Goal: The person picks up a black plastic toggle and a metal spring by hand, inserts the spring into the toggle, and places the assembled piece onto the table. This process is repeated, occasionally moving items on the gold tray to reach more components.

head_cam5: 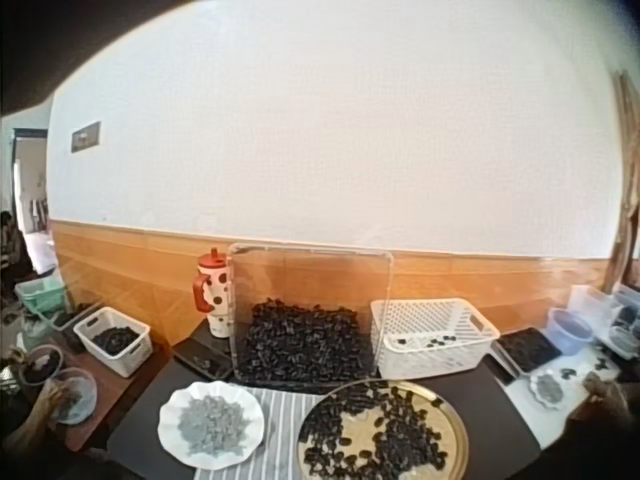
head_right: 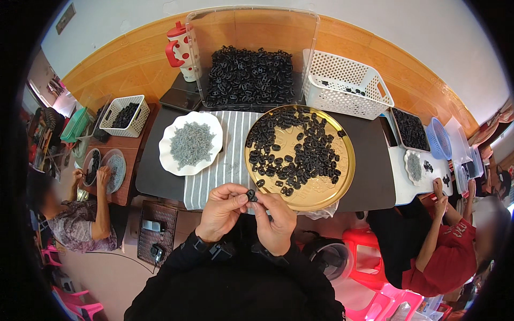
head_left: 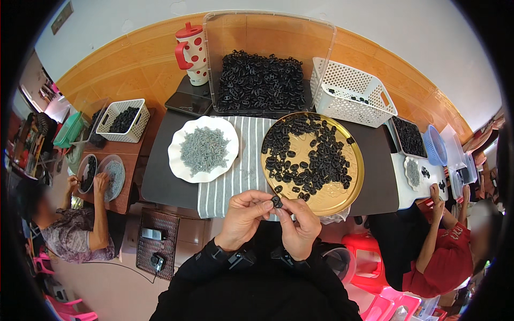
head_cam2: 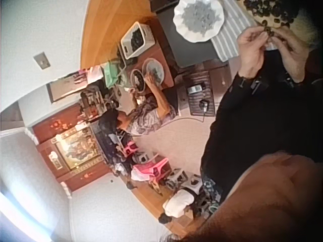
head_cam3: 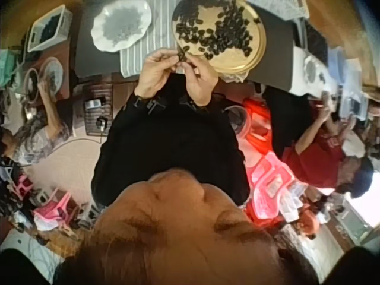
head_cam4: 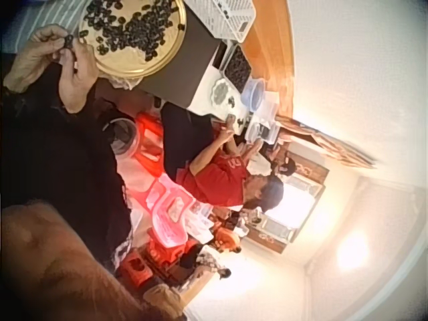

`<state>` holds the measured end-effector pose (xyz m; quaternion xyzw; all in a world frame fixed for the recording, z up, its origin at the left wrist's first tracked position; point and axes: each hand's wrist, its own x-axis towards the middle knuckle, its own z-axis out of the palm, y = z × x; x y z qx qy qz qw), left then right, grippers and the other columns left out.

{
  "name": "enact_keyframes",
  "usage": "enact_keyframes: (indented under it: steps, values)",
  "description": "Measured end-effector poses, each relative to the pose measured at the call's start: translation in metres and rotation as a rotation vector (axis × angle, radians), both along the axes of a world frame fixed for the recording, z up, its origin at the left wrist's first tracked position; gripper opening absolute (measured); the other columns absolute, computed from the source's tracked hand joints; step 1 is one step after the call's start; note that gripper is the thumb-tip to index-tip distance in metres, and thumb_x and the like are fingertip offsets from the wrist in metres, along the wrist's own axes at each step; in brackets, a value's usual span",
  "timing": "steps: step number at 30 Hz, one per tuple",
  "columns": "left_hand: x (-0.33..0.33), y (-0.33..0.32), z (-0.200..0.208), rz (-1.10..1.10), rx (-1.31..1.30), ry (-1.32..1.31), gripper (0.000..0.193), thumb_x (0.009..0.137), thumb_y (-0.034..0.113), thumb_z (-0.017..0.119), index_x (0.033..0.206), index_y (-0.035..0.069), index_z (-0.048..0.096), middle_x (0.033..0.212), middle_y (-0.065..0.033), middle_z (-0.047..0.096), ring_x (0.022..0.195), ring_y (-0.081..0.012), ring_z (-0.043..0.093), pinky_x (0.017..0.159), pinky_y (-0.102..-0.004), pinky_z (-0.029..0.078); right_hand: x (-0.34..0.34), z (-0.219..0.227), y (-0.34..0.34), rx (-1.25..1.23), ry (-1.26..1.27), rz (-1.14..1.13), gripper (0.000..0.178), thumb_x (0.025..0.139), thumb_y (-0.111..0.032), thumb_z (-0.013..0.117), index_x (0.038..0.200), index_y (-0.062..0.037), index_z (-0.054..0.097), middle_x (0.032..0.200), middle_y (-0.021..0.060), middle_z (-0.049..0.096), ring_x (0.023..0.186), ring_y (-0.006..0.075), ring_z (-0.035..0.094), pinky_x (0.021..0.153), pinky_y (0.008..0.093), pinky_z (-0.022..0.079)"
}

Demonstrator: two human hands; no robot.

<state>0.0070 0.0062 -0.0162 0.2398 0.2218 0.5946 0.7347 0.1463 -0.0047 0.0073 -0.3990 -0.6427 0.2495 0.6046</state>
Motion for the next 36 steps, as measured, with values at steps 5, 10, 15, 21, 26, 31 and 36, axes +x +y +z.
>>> enact_keyframes:
  steps: [5,10,15,21,26,31,36]
  values:
    - [0.0020,-0.0010,0.0016,0.013,-0.009,-0.005,0.014,0.087,-0.002,0.065,0.101,-0.001,0.067,0.091,-0.0102,0.070,0.076,-0.0127,0.066,0.062,-0.0198,0.051,-0.0002,0.0007,-0.0005,-0.010,-0.008,-0.005,0.028,0.078,0.014,0.065,0.105,0.0053,0.064,0.084,0.0128,0.066,0.072,0.0172,0.066,0.064,0.0242,0.051]
    - [0.0026,-0.0014,0.0032,0.005,0.002,-0.001,0.013,0.088,-0.002,0.064,0.101,-0.001,0.067,0.092,-0.0100,0.070,0.075,-0.0116,0.065,0.062,-0.0191,0.051,0.0003,-0.0024,-0.0015,-0.012,0.006,-0.006,0.029,0.078,0.014,0.065,0.106,0.0051,0.064,0.084,0.0129,0.066,0.072,0.0171,0.066,0.064,0.0243,0.051]
    - [0.0043,-0.0020,0.0021,0.015,-0.028,0.005,0.013,0.088,-0.003,0.063,0.101,-0.001,0.067,0.092,-0.0101,0.070,0.074,-0.0113,0.064,0.062,-0.0188,0.051,0.0005,-0.0039,-0.0010,-0.004,0.019,-0.008,0.029,0.078,0.014,0.066,0.106,0.0050,0.064,0.084,0.0127,0.066,0.072,0.0171,0.066,0.063,0.0244,0.051]
    - [0.0049,-0.0025,-0.0009,0.020,-0.039,-0.008,0.013,0.089,-0.002,0.063,0.101,-0.001,0.067,0.092,-0.0104,0.070,0.076,-0.0118,0.065,0.062,-0.0192,0.051,0.0004,-0.0055,-0.0015,0.008,-0.002,-0.021,0.028,0.078,0.014,0.066,0.105,0.0049,0.064,0.084,0.0125,0.066,0.071,0.0168,0.066,0.063,0.0242,0.051]
    - [0.0064,-0.0036,0.0043,0.050,0.005,0.078,0.015,0.088,-0.003,0.063,0.103,-0.001,0.068,0.091,-0.0092,0.069,0.073,-0.0102,0.062,0.062,-0.0191,0.049,-0.0008,-0.0054,-0.0024,-0.009,0.016,-0.032,0.027,0.079,0.014,0.064,0.105,0.0052,0.064,0.085,0.0123,0.066,0.071,0.0158,0.065,0.063,0.0237,0.051]
    - [0.0060,-0.0039,0.0046,0.027,0.006,0.078,0.019,0.088,-0.003,0.063,0.107,-0.001,0.067,0.092,-0.0082,0.069,0.072,-0.0084,0.059,0.062,-0.0194,0.048,0.0002,-0.0032,-0.0032,-0.041,0.033,-0.046,0.027,0.079,0.014,0.064,0.104,0.0053,0.064,0.085,0.0120,0.066,0.072,0.0155,0.065,0.064,0.0233,0.051]
    - [0.0062,-0.0044,0.0061,0.021,-0.004,0.079,0.019,0.088,-0.003,0.064,0.107,-0.001,0.067,0.091,-0.0072,0.069,0.071,-0.0076,0.058,0.061,-0.0195,0.047,0.0002,-0.0064,-0.0027,-0.067,0.042,-0.047,0.026,0.079,0.013,0.065,0.103,0.0053,0.064,0.084,0.0113,0.065,0.072,0.0152,0.065,0.064,0.0236,0.050]
